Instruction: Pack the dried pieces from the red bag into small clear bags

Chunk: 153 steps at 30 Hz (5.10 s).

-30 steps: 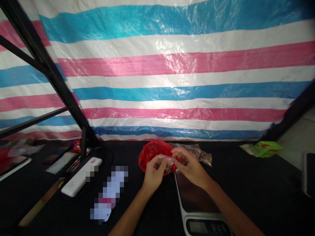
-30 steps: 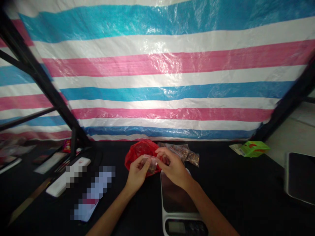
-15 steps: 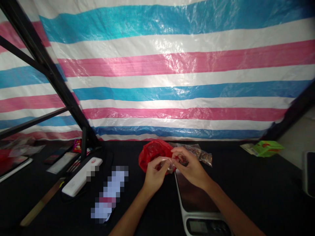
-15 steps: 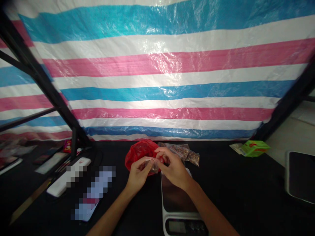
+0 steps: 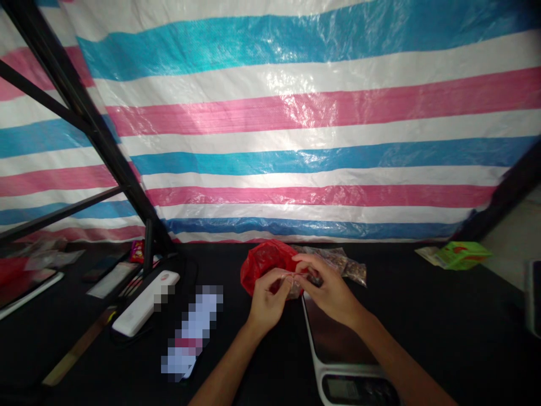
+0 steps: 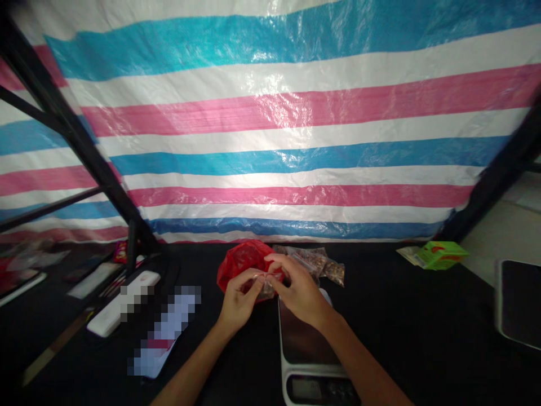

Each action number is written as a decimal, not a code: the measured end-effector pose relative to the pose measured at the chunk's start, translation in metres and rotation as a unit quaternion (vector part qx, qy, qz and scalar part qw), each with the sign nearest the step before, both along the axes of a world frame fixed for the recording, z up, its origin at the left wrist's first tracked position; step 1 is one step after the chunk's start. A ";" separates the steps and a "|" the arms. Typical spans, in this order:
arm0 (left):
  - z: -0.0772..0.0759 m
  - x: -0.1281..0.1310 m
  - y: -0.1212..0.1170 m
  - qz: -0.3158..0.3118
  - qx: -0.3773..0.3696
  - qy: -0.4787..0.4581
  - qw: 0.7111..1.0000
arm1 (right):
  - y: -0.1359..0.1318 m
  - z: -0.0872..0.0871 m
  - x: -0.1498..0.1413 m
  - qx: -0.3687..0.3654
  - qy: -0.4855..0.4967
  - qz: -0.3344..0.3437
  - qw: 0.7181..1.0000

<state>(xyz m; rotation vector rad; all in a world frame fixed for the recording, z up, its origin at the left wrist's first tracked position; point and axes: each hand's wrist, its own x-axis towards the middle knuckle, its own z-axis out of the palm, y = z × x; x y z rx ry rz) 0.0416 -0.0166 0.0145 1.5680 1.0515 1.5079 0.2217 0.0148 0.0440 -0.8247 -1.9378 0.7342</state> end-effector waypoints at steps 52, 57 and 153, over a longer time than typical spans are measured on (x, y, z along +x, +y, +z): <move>-0.005 -0.036 0.010 0.327 -0.187 0.299 0.877 | 0.071 -0.015 0.108 0.020 -0.126 -0.347 0.929; -0.020 -0.036 0.019 0.208 -0.134 0.094 0.964 | 0.052 -0.003 0.076 0.165 -0.136 -0.309 0.927; 0.003 -0.049 0.012 0.063 -0.080 0.373 0.922 | 0.051 0.004 -0.017 0.018 -0.409 0.073 0.909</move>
